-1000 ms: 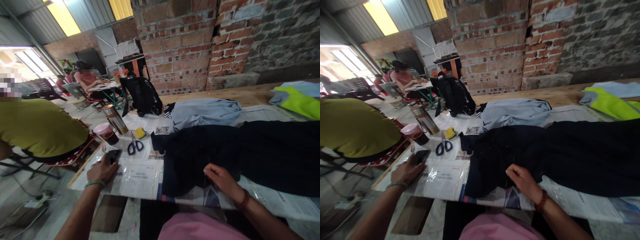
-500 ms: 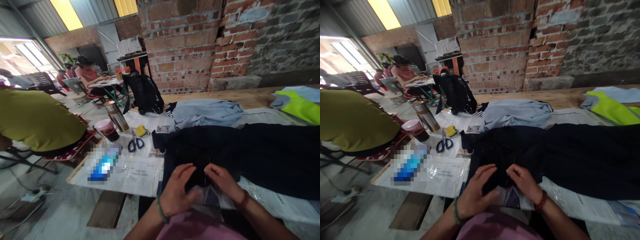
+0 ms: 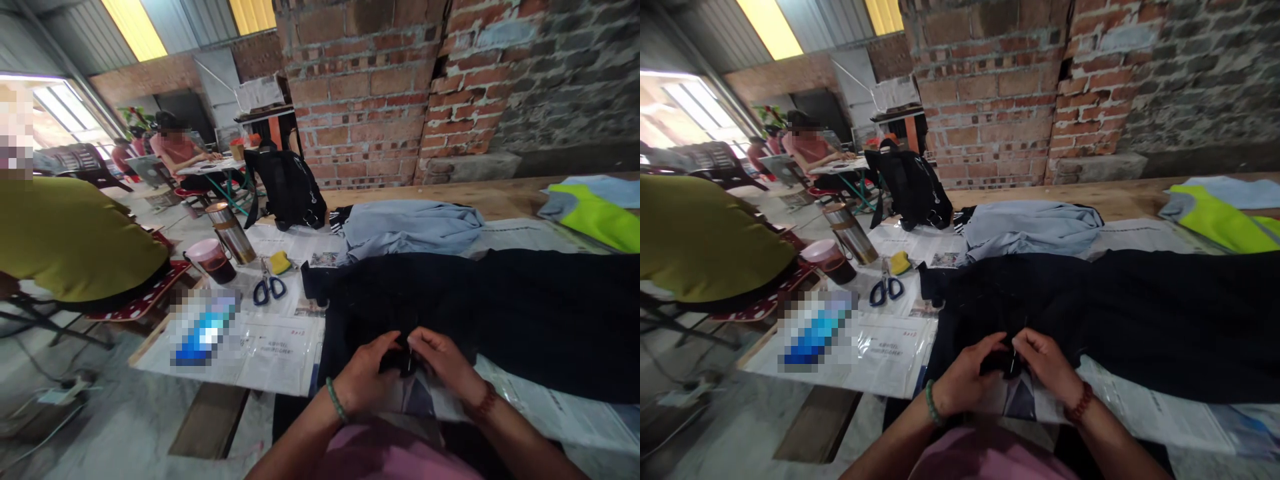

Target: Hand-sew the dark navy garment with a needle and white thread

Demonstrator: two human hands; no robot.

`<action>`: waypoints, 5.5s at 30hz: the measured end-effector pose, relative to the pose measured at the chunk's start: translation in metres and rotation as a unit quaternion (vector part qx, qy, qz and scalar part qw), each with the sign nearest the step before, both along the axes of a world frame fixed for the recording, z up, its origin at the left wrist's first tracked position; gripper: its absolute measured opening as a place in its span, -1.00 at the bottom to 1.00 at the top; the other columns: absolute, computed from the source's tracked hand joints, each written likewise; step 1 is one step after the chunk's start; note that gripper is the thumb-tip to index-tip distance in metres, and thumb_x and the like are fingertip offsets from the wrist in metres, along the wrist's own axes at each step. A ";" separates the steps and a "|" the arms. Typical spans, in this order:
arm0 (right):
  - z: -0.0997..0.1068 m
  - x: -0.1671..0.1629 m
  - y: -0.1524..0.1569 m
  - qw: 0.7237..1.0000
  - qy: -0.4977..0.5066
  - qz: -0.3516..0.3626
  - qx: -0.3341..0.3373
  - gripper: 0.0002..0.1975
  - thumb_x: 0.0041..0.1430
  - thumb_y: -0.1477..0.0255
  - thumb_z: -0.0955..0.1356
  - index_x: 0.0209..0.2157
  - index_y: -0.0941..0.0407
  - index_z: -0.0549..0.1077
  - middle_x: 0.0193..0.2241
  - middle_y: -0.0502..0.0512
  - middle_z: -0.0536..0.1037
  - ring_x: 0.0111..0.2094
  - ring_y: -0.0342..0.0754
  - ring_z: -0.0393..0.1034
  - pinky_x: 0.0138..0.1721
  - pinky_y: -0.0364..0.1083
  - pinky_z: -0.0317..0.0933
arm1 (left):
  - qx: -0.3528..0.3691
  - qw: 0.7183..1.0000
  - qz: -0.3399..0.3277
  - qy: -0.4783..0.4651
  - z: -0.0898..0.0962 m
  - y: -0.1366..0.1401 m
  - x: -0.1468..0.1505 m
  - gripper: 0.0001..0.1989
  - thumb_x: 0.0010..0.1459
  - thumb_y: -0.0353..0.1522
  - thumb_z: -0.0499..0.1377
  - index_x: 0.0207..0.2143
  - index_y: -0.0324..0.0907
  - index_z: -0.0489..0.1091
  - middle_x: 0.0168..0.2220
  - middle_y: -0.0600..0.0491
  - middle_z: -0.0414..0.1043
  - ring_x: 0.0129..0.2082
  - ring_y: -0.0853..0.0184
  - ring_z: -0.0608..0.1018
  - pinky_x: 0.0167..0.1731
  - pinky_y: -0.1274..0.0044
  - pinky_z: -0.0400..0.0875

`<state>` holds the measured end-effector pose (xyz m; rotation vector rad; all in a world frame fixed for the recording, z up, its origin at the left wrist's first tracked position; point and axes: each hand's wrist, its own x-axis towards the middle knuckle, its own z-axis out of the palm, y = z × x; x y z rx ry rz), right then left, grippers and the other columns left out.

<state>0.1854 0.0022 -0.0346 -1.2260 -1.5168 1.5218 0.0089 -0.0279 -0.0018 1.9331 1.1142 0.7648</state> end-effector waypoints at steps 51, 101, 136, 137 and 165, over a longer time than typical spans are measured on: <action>0.055 0.002 0.054 0.915 -0.161 -0.122 0.350 -0.81 -0.01 0.61 0.23 -0.34 0.11 0.35 -0.38 0.05 0.41 -0.31 -0.10 0.29 -0.24 -0.08 0.15 | -0.355 0.862 0.161 -0.324 0.025 0.095 0.007 -0.81 -0.33 -0.34 0.32 -0.61 -0.25 0.42 -0.68 0.13 0.38 -0.67 0.44 0.39 -0.62 0.62 0.26; 0.137 0.052 0.161 0.868 0.445 -0.210 -0.067 -0.82 0.17 0.62 0.16 -0.46 0.18 0.29 -0.64 -0.02 0.48 -0.53 -0.19 0.44 -0.40 -0.15 0.36 | -0.368 0.832 0.219 -0.353 0.019 0.094 0.005 -0.80 -0.37 -0.40 0.32 -0.56 -0.23 0.42 -0.63 0.14 0.42 -0.60 0.41 0.45 -0.55 0.59 0.33; 0.073 -0.011 0.013 0.995 0.055 -0.076 -0.040 -0.86 0.09 0.39 0.20 -0.45 0.16 0.29 -0.82 -0.19 0.16 -0.80 -0.33 -0.07 -0.77 -0.31 -0.21 | -0.195 0.927 0.169 -0.272 0.025 0.096 0.000 -0.84 -0.29 -0.39 0.32 -0.55 -0.21 0.44 -0.59 0.19 0.36 -0.59 0.51 0.34 -0.56 0.68 0.20; 0.070 -0.014 0.011 0.996 0.038 -0.071 -0.044 -0.86 0.08 0.41 0.20 -0.46 0.17 0.29 -0.81 -0.18 0.16 -0.79 -0.33 -0.06 -0.76 -0.31 -0.19 | -0.181 0.932 0.166 -0.265 0.026 0.095 0.001 -0.85 -0.28 -0.39 0.32 -0.55 -0.21 0.44 -0.59 0.18 0.36 -0.58 0.51 0.33 -0.56 0.67 0.20; 0.060 -0.024 0.029 0.996 -0.024 -0.081 -0.011 -0.89 0.08 0.45 0.15 -0.46 0.15 0.23 -0.72 -0.14 0.30 -0.78 -0.31 0.08 -0.72 -0.29 -0.08 | 0.192 0.979 -0.012 -0.068 0.027 0.090 0.003 -0.85 -0.02 -0.52 0.12 -0.45 -0.16 0.45 -0.48 0.05 0.44 -0.46 0.39 0.48 -0.46 0.58 0.37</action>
